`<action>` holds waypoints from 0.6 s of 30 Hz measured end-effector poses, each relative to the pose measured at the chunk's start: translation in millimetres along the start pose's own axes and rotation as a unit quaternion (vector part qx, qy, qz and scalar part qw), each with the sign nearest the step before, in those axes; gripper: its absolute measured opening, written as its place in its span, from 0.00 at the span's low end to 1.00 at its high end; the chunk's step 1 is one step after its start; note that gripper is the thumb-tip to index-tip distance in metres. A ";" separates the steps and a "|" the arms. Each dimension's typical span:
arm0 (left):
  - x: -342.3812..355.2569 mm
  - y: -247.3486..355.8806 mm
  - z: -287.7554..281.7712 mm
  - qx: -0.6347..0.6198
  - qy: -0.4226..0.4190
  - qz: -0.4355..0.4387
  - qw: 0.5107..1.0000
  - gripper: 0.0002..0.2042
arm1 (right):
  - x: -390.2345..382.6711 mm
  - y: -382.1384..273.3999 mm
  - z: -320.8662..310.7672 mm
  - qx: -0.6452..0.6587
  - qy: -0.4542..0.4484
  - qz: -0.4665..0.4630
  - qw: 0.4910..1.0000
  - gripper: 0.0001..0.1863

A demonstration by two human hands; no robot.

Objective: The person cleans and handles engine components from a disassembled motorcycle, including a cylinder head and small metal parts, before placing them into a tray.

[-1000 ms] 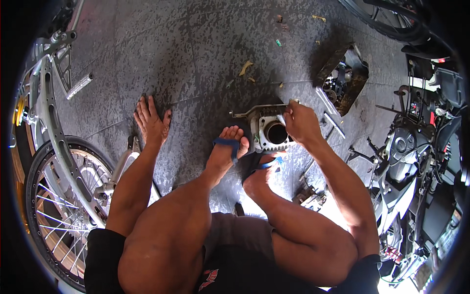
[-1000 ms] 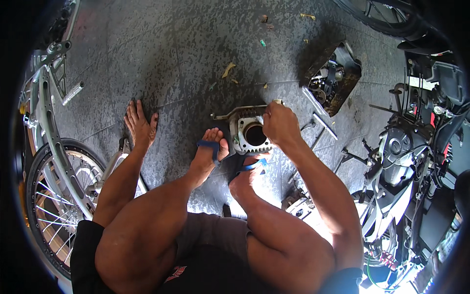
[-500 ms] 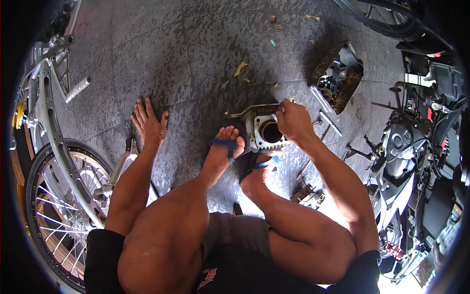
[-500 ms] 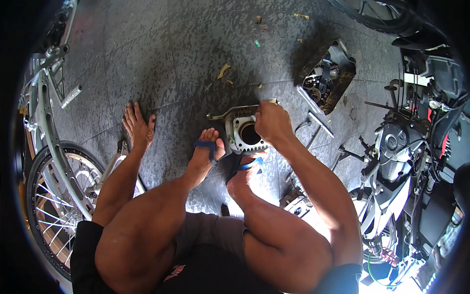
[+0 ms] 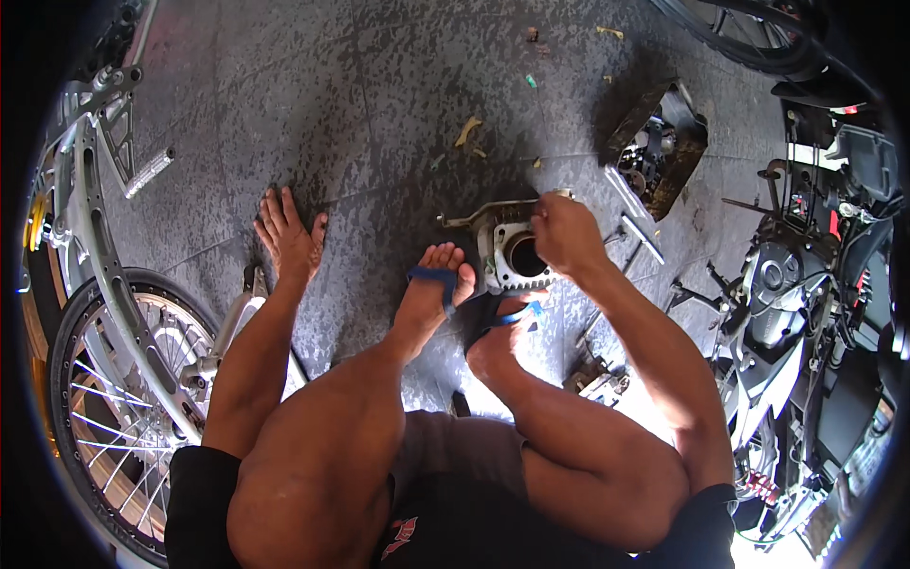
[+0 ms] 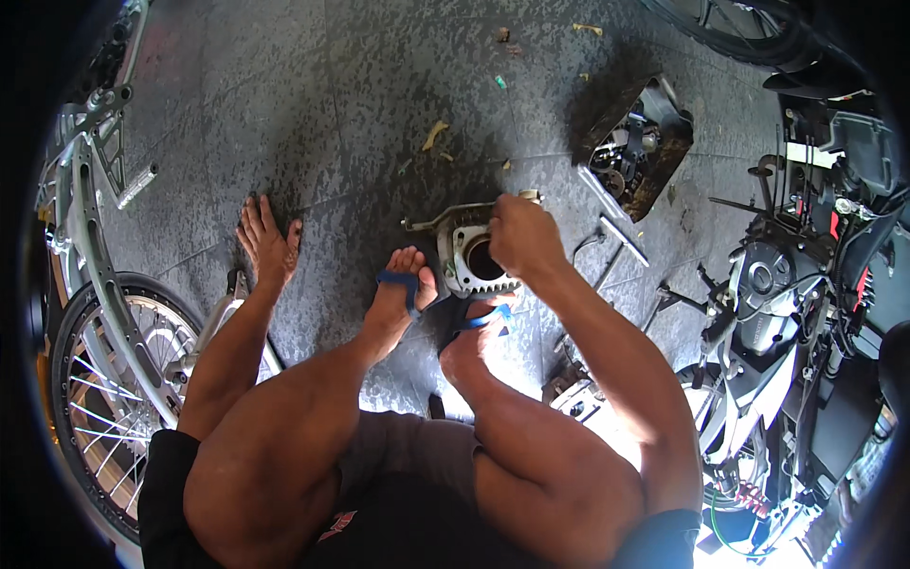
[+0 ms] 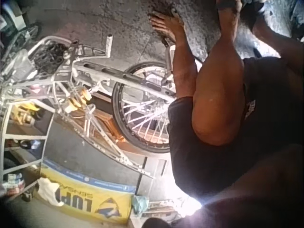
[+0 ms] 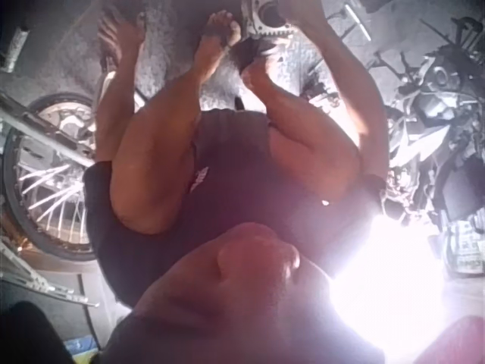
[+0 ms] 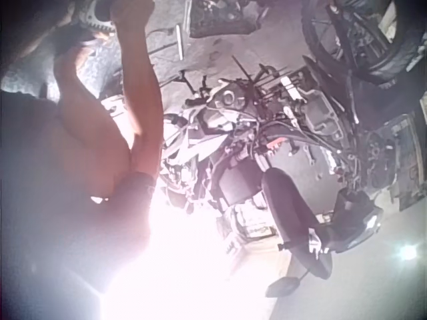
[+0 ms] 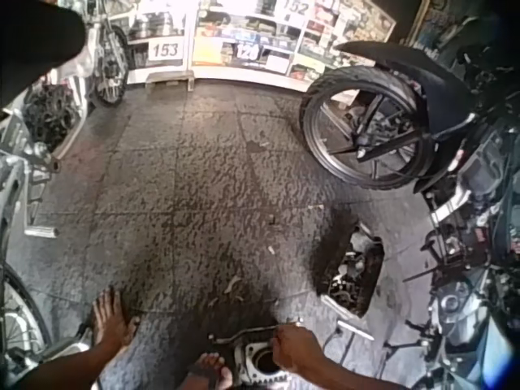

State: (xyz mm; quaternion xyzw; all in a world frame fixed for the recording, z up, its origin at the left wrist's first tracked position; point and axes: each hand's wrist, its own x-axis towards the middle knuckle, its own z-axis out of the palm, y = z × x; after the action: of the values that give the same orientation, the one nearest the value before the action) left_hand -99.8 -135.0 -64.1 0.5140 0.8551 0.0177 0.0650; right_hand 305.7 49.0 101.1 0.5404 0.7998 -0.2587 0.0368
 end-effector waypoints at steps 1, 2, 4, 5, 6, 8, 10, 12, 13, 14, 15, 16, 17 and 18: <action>3.8 -0.7 -0.4 0.007 -0.002 -0.010 1.000 0.45 | 2.0 -2.4 1.8 0.004 -0.010 -0.006 1.000 0.08; 3.2 0.3 -0.3 0.005 0.000 -0.009 1.000 0.45 | 3.3 -3.6 1.7 0.008 -0.020 -0.012 1.000 0.09; -1.2 2.5 -2.9 -0.008 -0.005 -0.001 1.000 0.45 | 3.6 -0.7 -6.5 0.006 -0.021 -0.018 1.000 0.09; 3.3 3.9 -2.8 -0.002 -0.011 -0.004 1.000 0.44 | 4.9 0.5 -10.5 0.004 -0.027 0.004 1.000 0.08; 2.6 4.8 -3.1 -0.001 -0.017 -0.005 1.000 0.44 | 0.4 -0.4 -13.6 0.001 -0.039 0.031 0.999 0.08; 1.7 8.4 -3.7 -0.016 0.021 0.014 1.000 0.45 | 1.2 -9.7 -7.8 -0.007 -0.051 0.018 0.998 0.08; 1.4 1.4 -3.7 -0.011 0.021 0.006 1.000 0.45 | 7.2 -18.1 -8.3 -0.005 -0.064 -0.019 0.998 0.08; 0.0 2.7 -6.2 -0.010 0.016 -0.001 1.000 0.44 | 13.1 -15.7 -9.3 -0.005 -0.069 -0.038 0.997 0.09; -2.1 10.9 -14.7 -0.034 -0.008 -0.010 0.999 0.45 | 14.4 -13.8 -9.6 -0.008 -0.081 -0.056 0.995 0.09; -0.6 12.5 -9.5 -0.037 -0.006 -0.007 0.999 0.45 | 14.9 -11.3 -10.4 -0.010 -0.093 -0.074 0.993 0.09; 2.1 8.9 -9.3 -0.020 0.004 -0.001 1.000 0.45 | 16.7 -10.7 -11.3 -0.009 -0.090 -0.077 0.993 0.09; 4.3 5.0 -9.1 -0.003 0.014 0.004 1.000 0.45 | 18.1 -8.1 -13.6 0.011 -0.097 -0.056 0.994 0.09; 5.2 2.1 -8.2 -0.001 0.018 0.003 1.000 0.45 | 19.8 -5.0 -16.6 0.031 -0.104 -0.034 0.993 0.10; 4.9 12.8 -9.2 -0.017 0.008 0.001 1.000 0.45 | 18.4 4.0 -21.3 0.029 -0.104 -0.031 0.994 0.10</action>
State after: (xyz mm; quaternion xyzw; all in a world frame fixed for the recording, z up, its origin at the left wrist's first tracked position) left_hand -92.0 -124.3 -54.3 0.5139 0.8544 0.0365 0.0671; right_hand 306.4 75.4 111.7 0.4867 0.8000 -0.3374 0.0960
